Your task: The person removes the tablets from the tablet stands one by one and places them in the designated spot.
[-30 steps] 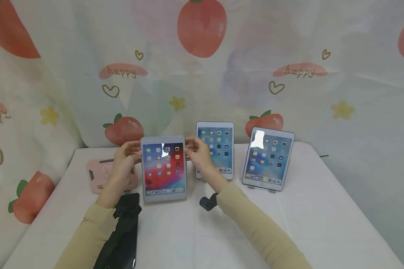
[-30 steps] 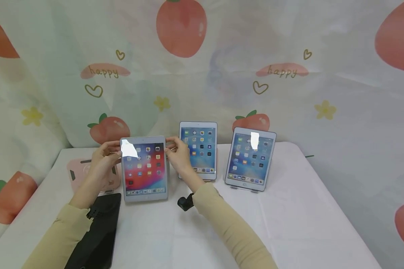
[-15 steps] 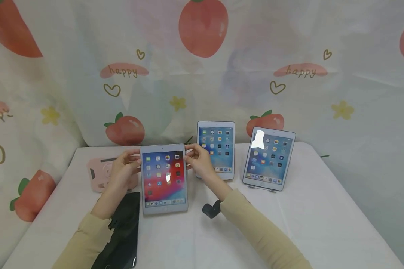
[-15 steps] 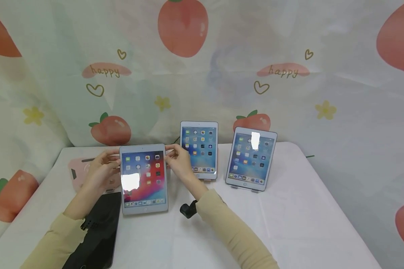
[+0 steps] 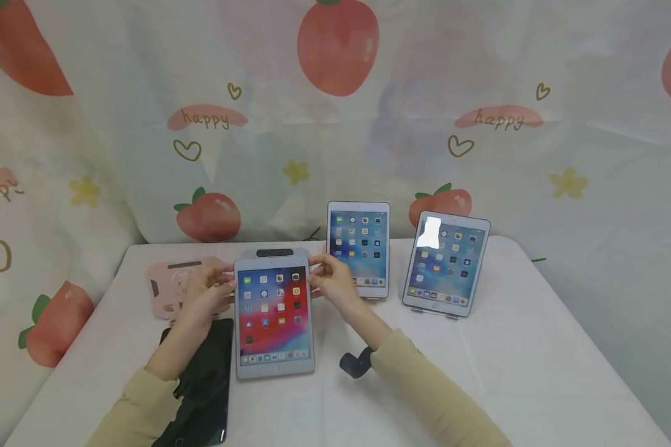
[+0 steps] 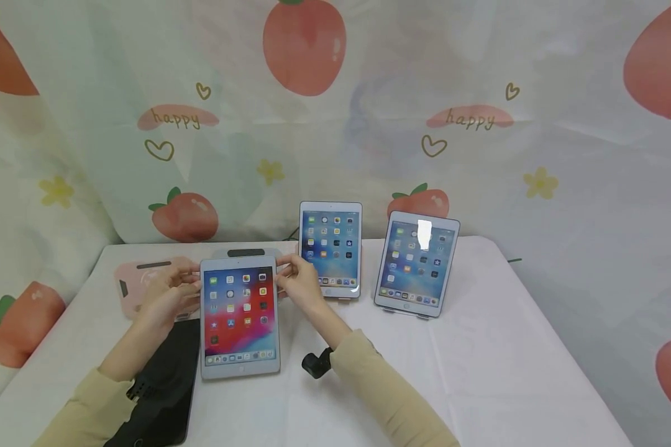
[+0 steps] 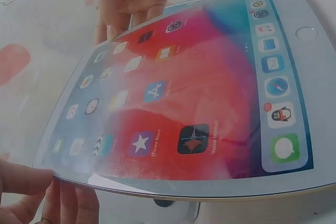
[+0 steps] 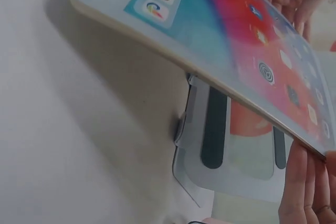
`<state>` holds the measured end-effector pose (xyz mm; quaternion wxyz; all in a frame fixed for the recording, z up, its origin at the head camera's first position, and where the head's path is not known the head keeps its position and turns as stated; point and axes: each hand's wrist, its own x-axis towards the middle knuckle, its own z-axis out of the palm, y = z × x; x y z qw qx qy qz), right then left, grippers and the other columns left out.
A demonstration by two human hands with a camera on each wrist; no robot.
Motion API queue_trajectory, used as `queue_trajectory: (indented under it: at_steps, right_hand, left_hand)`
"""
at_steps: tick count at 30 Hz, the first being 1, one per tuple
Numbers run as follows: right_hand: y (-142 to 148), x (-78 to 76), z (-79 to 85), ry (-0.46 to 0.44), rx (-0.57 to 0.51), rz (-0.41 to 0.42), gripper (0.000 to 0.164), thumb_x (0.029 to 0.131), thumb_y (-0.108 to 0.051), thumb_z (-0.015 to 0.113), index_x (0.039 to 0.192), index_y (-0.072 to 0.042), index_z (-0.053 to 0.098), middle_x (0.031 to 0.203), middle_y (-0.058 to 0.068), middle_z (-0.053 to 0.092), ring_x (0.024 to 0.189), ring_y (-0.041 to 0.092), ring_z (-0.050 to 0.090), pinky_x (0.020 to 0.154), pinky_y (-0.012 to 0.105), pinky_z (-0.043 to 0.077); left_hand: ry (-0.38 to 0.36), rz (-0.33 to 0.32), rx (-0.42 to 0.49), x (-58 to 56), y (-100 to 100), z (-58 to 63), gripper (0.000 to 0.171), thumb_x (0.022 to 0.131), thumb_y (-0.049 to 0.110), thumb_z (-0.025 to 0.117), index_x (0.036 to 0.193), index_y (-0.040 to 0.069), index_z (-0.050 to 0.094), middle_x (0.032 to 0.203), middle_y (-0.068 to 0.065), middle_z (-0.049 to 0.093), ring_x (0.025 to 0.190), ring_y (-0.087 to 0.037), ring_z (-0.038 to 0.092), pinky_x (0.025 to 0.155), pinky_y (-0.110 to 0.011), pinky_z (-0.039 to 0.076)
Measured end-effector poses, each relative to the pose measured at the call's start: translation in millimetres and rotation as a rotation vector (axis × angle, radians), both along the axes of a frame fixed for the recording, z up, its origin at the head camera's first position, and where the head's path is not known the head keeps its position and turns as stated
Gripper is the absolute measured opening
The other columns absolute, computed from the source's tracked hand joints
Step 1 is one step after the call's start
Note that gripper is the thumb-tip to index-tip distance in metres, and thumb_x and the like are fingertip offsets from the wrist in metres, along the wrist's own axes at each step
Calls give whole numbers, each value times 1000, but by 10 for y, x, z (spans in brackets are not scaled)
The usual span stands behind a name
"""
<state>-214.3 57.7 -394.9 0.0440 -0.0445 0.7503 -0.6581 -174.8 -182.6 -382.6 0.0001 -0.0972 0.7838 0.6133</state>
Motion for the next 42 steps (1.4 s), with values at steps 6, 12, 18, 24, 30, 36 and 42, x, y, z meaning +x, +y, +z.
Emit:
queue_trajectory:
  at_steps: [6, 12, 18, 24, 30, 36, 42]
  right_hand:
    - [40, 54, -79, -18, -14, 26, 27, 86, 5, 58, 113, 2, 61, 80, 10, 61, 63, 12, 63, 66, 39, 60]
    - [66, 124, -152, -49, -12, 34, 28, 84, 4, 58, 111, 2, 60, 77, 5, 60, 62, 12, 62, 65, 38, 60]
    - [86, 190, -235, -87, -29, 56, 28, 84, 4, 58, 111, 4, 59, 75, 2, 59, 61, 9, 62, 63, 35, 60]
    - [97, 263, -303, -100, -32, 85, 29, 83, 3, 59, 112, 6, 58, 73, 1, 59, 60, 9, 62, 61, 32, 59]
    - [102, 296, -368, -115, -35, 91, 28, 82, 3, 58, 111, 6, 57, 70, 0, 57, 59, 10, 61, 59, 31, 59]
    - [100, 329, -409, -137, -21, 107, 28, 83, 3, 58, 111, 4, 55, 71, 0, 55, 60, 10, 61, 60, 33, 59]
    - [94, 355, -409, -151, -4, 117, 28, 83, 2, 58, 111, 4, 54, 70, 0, 55, 60, 9, 60, 61, 34, 59]
  left_hand:
    - [-36, -15, 8, 64, 27, -71, 40, 96, 12, 53, 136, 7, 46, 116, -10, 51, 97, -18, 56, 94, -34, 54]
    - [-67, -26, 15, 117, 36, -139, 41, 97, 11, 51, 137, 6, 44, 122, -15, 51, 102, -22, 55, 102, -45, 48]
    - [-105, -25, 31, 169, 27, -239, 40, 96, 10, 52, 136, 6, 45, 120, -14, 52, 102, -21, 54, 102, -46, 48]
    - [-116, -18, 24, 221, 23, -325, 37, 96, 9, 52, 132, 6, 48, 112, -9, 55, 97, -18, 54, 96, -40, 51]
    - [-158, -7, 25, 250, 34, -378, 38, 96, 10, 52, 133, 5, 47, 110, -9, 54, 96, -19, 55, 97, -40, 51]
    - [-190, -17, 13, 284, 36, -411, 39, 96, 11, 51, 134, 3, 45, 111, -11, 55, 97, -19, 55, 97, -42, 51]
    - [-201, -33, 4, 303, 29, -428, 39, 96, 9, 51, 133, 2, 46, 106, -10, 55, 92, -18, 57, 89, -36, 55]
